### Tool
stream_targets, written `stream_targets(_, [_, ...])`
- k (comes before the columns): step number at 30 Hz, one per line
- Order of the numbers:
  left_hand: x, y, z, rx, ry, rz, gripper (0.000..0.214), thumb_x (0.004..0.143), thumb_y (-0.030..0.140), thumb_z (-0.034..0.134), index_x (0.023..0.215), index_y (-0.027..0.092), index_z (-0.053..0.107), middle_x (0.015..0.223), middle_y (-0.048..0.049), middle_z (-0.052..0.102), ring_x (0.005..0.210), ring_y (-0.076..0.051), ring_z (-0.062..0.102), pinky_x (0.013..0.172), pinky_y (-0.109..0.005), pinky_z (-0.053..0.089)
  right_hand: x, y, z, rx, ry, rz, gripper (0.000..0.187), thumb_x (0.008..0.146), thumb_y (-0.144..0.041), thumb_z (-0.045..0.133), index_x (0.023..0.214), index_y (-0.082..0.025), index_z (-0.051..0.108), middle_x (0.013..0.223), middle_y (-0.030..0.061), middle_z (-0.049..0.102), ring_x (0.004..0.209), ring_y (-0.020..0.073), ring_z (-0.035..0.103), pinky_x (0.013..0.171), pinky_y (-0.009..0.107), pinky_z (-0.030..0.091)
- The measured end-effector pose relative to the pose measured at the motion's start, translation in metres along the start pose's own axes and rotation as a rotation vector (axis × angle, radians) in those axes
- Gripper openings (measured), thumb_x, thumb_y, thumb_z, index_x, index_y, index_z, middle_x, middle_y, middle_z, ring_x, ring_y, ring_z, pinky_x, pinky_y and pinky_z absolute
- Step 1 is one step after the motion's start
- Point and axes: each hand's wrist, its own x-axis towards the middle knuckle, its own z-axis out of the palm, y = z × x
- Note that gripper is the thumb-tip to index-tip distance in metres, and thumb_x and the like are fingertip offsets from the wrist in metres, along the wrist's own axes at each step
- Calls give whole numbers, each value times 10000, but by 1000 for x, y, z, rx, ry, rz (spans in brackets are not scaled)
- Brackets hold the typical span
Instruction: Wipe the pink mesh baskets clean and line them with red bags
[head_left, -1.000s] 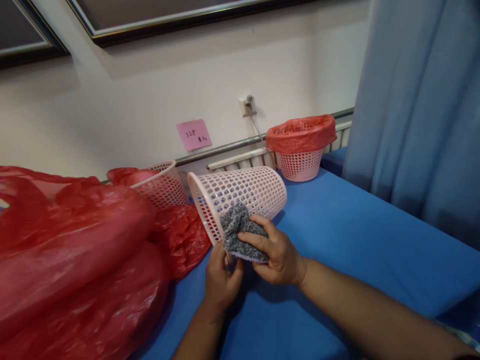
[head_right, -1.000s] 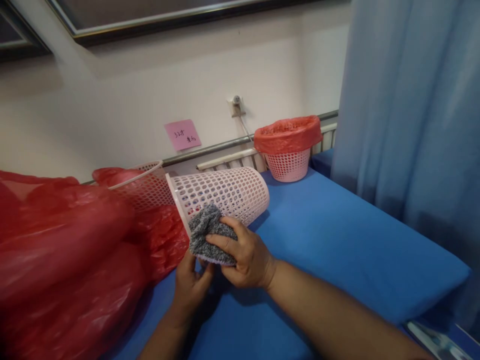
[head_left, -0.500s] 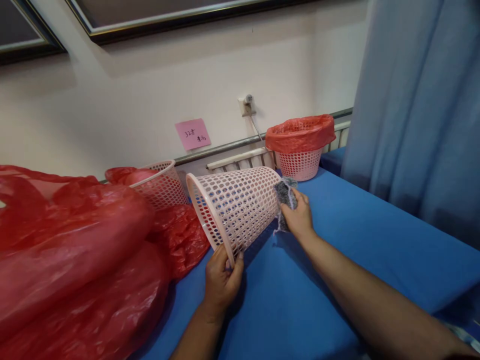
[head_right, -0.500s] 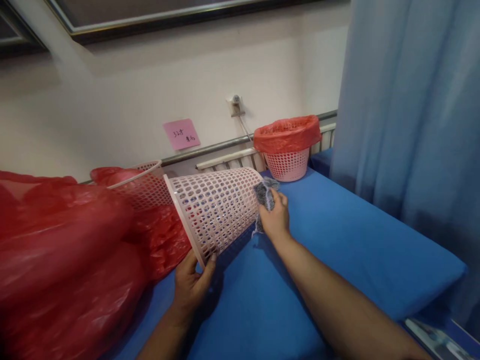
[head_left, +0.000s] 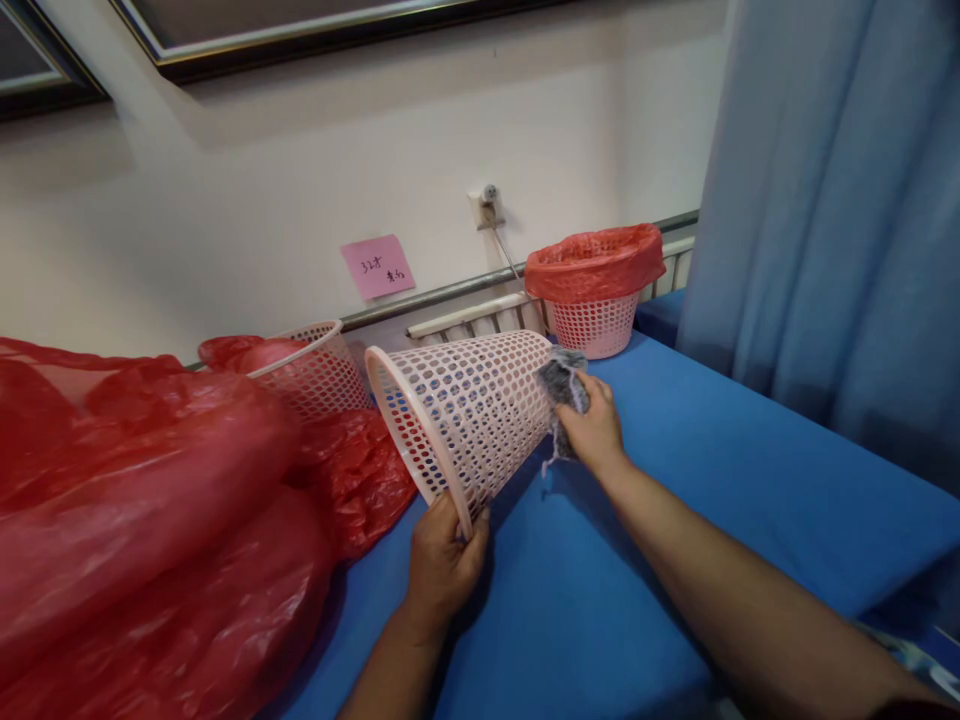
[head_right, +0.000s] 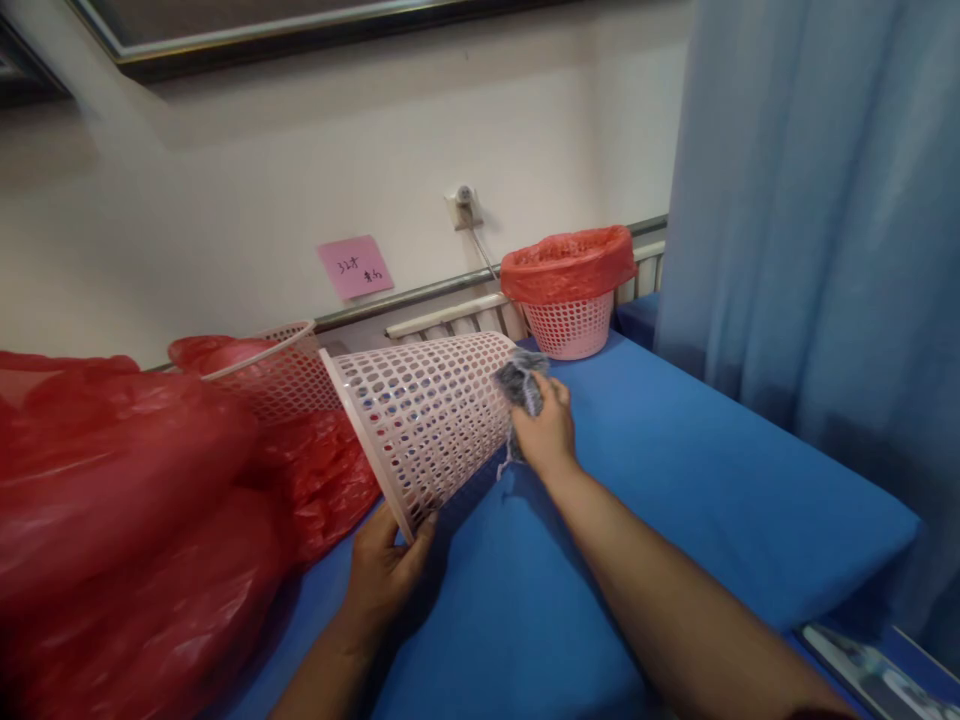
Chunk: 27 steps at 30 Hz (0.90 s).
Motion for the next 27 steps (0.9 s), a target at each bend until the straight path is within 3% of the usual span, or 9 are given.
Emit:
stream_targets(2, [1,0,1,4,-26,6,186,905,257,592,1001,174,729,937,-91,774,842,-232,737,751,-322,590,13,8,2,48,43,170,535,727,-258,636,1254,-166,651,1135,119,687,1099,306,661,1042,564,517])
stream_targets(4, [1,0,1,6,-41,-7,191,903,258,582,998,174,724,939,-93,771,843,-229,733,753,-324,591,7,3,3,71,43,116,535,743,-264,630,1269,-170,641,1147,115,683,1130,303,652,1055,553,512])
stream_targets(6, [1,-2,2,10,-56,-19,204,900,251,572,1018,174,720,966,-98,769,871,-231,730,776,-330,590,-17,-14,0,60,-6,-122,552,767,-254,635,1314,-188,623,1314,143,604,1258,311,596,1113,533,474])
stream_targets(9, [1,-5,3,11,-84,-32,166,845,221,587,946,179,712,903,-86,757,817,-230,716,733,-324,579,-62,-46,-9,109,-297,-591,663,784,-196,644,1434,-269,533,1528,122,428,1400,310,496,1143,499,467])
stream_targets(12, [0,-7,3,4,-96,-64,130,796,198,602,880,185,700,839,-68,744,758,-224,702,687,-313,565,-81,-59,-16,164,-421,-773,717,782,-177,650,1471,-293,490,1569,112,371,1405,309,492,1114,476,506])
stream_targets(16, [2,-8,3,6,-134,-66,243,884,222,552,1054,194,722,1019,-90,763,928,-243,721,822,-347,574,-48,-35,-8,37,-246,-485,619,793,-186,626,1403,-266,557,1489,127,454,1375,309,514,1143,516,465])
stream_targets(19, [4,-8,3,92,-168,-99,194,886,225,556,977,189,723,930,-83,750,843,-237,712,762,-333,567,-13,-11,1,-31,-33,-95,547,766,-231,632,1313,-210,620,1319,145,561,1259,324,587,1127,569,458])
stream_targets(21, [6,-8,4,159,-215,-115,176,861,203,568,954,189,717,889,-78,738,806,-236,703,732,-328,557,-7,-8,2,-14,29,-2,543,758,-252,632,1298,-189,621,1242,142,591,1218,324,604,1120,584,457])
stream_targets(27, [7,-3,2,128,-295,-165,178,827,190,606,980,197,697,906,-81,748,843,-246,721,742,-335,561,-65,-49,-12,144,-328,-659,713,769,-174,641,1456,-270,476,1538,136,382,1418,321,465,1151,514,458])
